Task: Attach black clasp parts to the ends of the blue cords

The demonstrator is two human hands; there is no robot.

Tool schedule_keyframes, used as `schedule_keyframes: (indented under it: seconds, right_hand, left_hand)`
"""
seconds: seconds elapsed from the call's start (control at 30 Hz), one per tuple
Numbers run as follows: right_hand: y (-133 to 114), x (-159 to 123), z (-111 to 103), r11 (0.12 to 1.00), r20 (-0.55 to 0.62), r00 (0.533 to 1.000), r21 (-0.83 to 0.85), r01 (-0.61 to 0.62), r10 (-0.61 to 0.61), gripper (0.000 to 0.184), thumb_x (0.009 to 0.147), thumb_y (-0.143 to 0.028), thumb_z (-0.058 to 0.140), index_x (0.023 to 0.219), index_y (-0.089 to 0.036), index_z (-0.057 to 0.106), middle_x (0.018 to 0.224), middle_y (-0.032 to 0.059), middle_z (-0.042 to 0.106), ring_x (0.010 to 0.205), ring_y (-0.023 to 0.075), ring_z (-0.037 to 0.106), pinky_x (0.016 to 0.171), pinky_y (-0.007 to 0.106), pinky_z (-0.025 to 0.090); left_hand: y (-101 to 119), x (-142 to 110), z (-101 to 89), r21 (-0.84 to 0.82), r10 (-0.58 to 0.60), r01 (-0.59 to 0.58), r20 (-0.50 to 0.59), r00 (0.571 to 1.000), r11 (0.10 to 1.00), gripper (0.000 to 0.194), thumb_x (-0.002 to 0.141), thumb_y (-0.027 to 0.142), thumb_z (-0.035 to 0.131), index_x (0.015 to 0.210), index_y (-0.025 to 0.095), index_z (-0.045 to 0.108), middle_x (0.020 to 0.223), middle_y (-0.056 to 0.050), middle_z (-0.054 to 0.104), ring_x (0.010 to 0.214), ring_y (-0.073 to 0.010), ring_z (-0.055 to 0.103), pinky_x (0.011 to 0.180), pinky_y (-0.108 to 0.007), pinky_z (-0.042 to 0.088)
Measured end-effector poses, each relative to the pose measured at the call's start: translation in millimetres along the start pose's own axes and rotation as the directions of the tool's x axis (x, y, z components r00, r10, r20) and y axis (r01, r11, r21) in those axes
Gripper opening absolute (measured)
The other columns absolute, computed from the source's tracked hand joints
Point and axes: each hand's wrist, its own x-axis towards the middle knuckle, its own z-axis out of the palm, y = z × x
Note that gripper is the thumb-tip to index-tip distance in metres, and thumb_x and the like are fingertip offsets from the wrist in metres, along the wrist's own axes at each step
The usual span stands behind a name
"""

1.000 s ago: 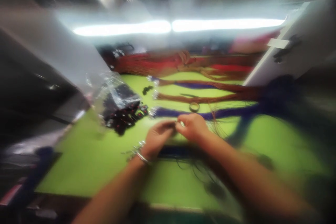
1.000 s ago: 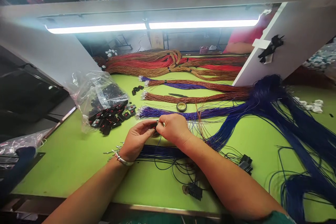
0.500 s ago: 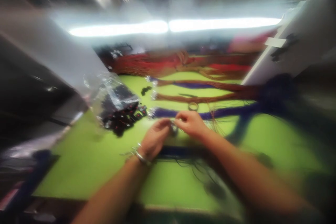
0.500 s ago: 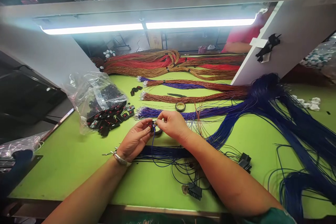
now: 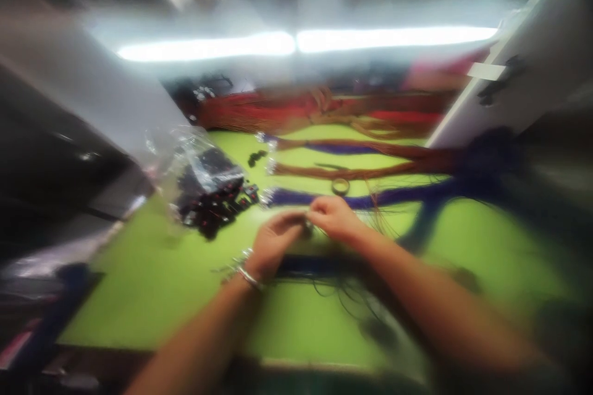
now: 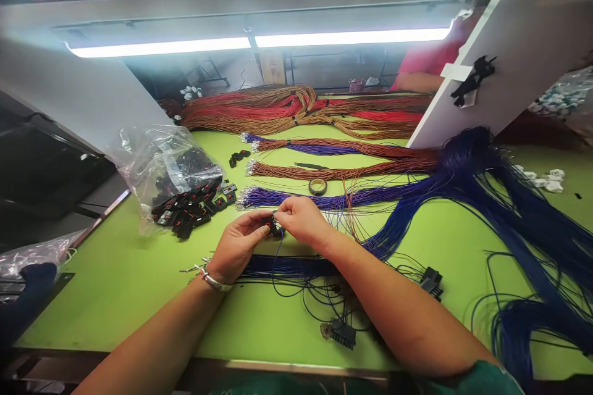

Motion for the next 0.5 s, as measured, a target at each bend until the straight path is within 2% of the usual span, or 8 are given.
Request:
schedule_keyframes:
  seconds: [0.17, 0.3, 0.43, 0.5]
  right_hand:
    - [0.5, 1.5, -0.1, 1.000, 0.015, 1.000, -0.022, -0.004, 0.005, 0.013, 0.073, -0.019, 0.055, 0.065, -0.013, 0.063, 0.057, -0.0018, 0.056, 0.056, 0.0083, 0.046, 0.055, 0.019, 0.035]
    - [-7.6, 0.1, -17.1, 0.998, 0.068, 0.998, -0.059, 0.022, -0.018, 0.016, 0.076, -0.024, 0.055, 0.069, -0.012, 0.064, 0.062, -0.0003, 0.059, 0.059, 0.0089, 0.048, 0.056, 0.020, 0.036]
    - [-27.5, -10.8, -41.1, 0.975, 0.196, 0.973, -0.164, 0.153, -0.120, 0.027, 0.077, -0.039, 0.057, 0.083, -0.015, 0.066, 0.073, 0.0016, 0.063, 0.064, 0.0107, 0.052, 0.057, 0.021, 0.038]
    - [-36.4, -15.6, -53.2, 0.943, 0.277, 0.948, -0.242, 0.229, -0.159, 0.024, 0.073, -0.037, 0.062, 0.085, -0.016, 0.067, 0.073, 0.0004, 0.064, 0.063, 0.0105, 0.053, 0.057, 0.021, 0.037]
  left_hand:
    - [0.5, 0.2, -0.2, 0.010, -0.031, 0.031, 0.023, 0.999, 0.999, 0.030, 0.069, 0.025, 0.072, 0.098, 0.016, 0.069, 0.094, -0.008, 0.069, 0.081, -0.0176, 0.063, 0.077, -0.030, 0.049]
    - [7.5, -1.9, 7.7, -0.007, -0.007, 0.007, 0.018, 1.000, 1.000, 0.030, 0.071, 0.024, 0.070, 0.099, 0.016, 0.067, 0.092, -0.008, 0.069, 0.079, -0.0168, 0.062, 0.073, -0.029, 0.049]
    - [19.3, -8.5, 18.6, -0.100, 0.038, -0.038, 0.001, 0.999, 0.994, 0.040, 0.070, 0.022, 0.071, 0.108, 0.020, 0.060, 0.091, -0.006, 0.067, 0.083, -0.0172, 0.062, 0.075, -0.030, 0.050]
    - [23.3, -10.8, 19.2, -0.171, 0.035, -0.033, 0.011, 0.999, 0.985, 0.046, 0.072, 0.027, 0.070, 0.115, 0.021, 0.056, 0.089, -0.006, 0.067, 0.083, -0.0184, 0.063, 0.075, -0.032, 0.051]
